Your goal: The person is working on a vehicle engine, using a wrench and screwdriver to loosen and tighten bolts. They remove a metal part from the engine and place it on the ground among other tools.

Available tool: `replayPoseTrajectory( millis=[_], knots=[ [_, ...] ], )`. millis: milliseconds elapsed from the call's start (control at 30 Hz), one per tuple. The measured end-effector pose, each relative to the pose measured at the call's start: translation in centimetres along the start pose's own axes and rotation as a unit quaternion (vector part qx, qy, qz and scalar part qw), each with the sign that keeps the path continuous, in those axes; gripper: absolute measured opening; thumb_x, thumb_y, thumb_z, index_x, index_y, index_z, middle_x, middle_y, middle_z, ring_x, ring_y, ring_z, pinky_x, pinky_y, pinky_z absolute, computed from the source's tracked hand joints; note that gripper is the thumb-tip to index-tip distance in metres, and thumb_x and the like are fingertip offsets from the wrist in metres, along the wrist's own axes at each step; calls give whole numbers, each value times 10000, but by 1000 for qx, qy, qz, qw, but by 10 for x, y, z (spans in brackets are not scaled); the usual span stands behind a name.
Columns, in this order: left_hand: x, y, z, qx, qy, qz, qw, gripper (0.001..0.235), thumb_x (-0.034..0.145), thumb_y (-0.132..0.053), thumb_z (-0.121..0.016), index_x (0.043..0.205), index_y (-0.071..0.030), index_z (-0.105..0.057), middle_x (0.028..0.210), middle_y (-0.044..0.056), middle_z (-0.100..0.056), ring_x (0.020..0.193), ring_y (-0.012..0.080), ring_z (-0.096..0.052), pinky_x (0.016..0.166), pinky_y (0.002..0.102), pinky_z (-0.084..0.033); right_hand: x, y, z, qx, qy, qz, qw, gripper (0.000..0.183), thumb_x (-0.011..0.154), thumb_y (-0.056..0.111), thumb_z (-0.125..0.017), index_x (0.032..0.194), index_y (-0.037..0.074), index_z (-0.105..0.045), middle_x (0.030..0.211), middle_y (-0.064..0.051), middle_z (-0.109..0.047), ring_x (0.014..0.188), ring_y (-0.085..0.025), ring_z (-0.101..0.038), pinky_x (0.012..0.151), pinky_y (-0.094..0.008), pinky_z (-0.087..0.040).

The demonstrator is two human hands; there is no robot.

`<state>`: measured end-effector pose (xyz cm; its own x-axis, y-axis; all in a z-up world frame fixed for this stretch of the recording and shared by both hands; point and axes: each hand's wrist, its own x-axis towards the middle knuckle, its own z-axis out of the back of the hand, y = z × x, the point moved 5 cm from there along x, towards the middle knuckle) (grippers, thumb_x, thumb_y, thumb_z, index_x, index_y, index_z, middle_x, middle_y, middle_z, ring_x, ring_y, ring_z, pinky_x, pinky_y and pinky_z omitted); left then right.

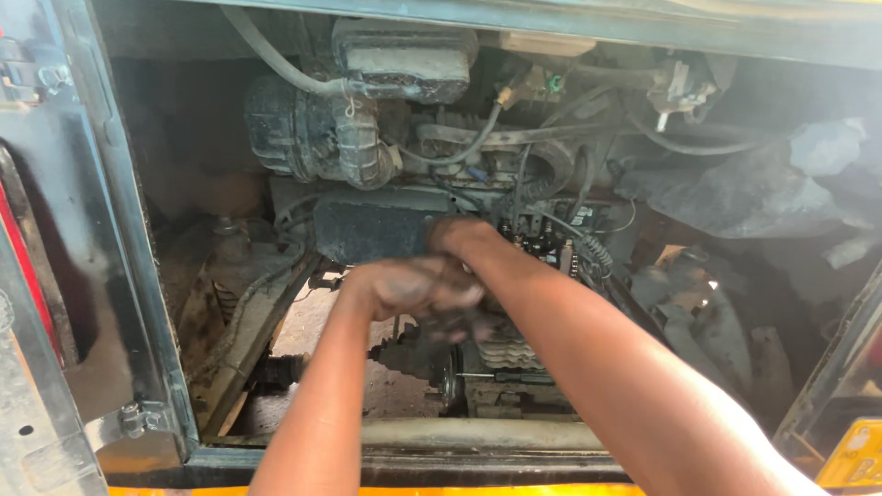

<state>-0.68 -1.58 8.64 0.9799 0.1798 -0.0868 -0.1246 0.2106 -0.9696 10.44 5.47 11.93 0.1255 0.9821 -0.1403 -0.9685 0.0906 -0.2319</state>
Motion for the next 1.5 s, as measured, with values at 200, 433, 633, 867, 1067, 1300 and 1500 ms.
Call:
replayPoseTrajectory(
  millis=[200,433,633,867,1067,1300,1500],
  knots=[
    [-26,49,65,236,-179,185,937,552,868,-526,-705,1235,-116,-741,1104,182,-742,767,197,-642,710,390,-559,-15,-3,0,-56,-26,32,998,314,734,127,-793,1030,33,-748,1089,-169,-774,1019,-305,-749,801,-431,-589],
    [43,85,77,242,-453,-56,856,566,855,-336,-726,1310,-29,-589,1249,266,-677,1207,401,-632,1016,465,-498,-46,12,13,-111,-42,60,991,398,723,250,-850,1065,60,-774,1105,-146,-776,1045,-295,-744,855,-429,-580],
    [41,77,59,182,-412,23,892,407,940,-336,-673,1166,1,-699,1052,228,-745,991,369,-709,854,467,-552,-85,15,23,-147,-140,61,977,493,748,378,-849,1123,89,-710,1169,-149,-710,1112,-322,-683,939,-470,-541],
    [19,47,42,-146,-217,42,964,335,1050,-252,-507,1089,44,-658,956,214,-768,773,261,-772,681,365,-648,-100,11,21,-119,-161,95,975,405,833,218,-736,1224,129,-677,1247,-173,-678,1141,-366,-679,937,-478,-563],
    [-14,42,38,-110,-99,96,984,385,1003,-330,-595,1125,23,-690,1025,152,-791,810,204,-771,695,311,-637,-120,6,0,-137,-236,236,933,427,766,270,-773,1169,156,-694,1464,-208,-516,1192,-410,-601,965,-505,-504],
    [-31,55,27,-72,8,125,989,412,939,-285,-717,1203,29,-678,1089,207,-784,850,210,-748,724,296,-615,-136,24,-35,-121,-138,218,958,412,832,201,-688,1234,130,-633,1225,-136,-650,1173,-322,-637,999,-471,-510],
    [-61,72,53,-52,-113,95,988,449,854,-245,-749,1236,-26,-659,1112,167,-771,970,208,-758,841,352,-608,-166,48,-49,-102,-225,282,927,375,885,56,-641,1257,79,-599,1096,-187,-677,1045,-373,-681,834,-478,-568]
  ],
)
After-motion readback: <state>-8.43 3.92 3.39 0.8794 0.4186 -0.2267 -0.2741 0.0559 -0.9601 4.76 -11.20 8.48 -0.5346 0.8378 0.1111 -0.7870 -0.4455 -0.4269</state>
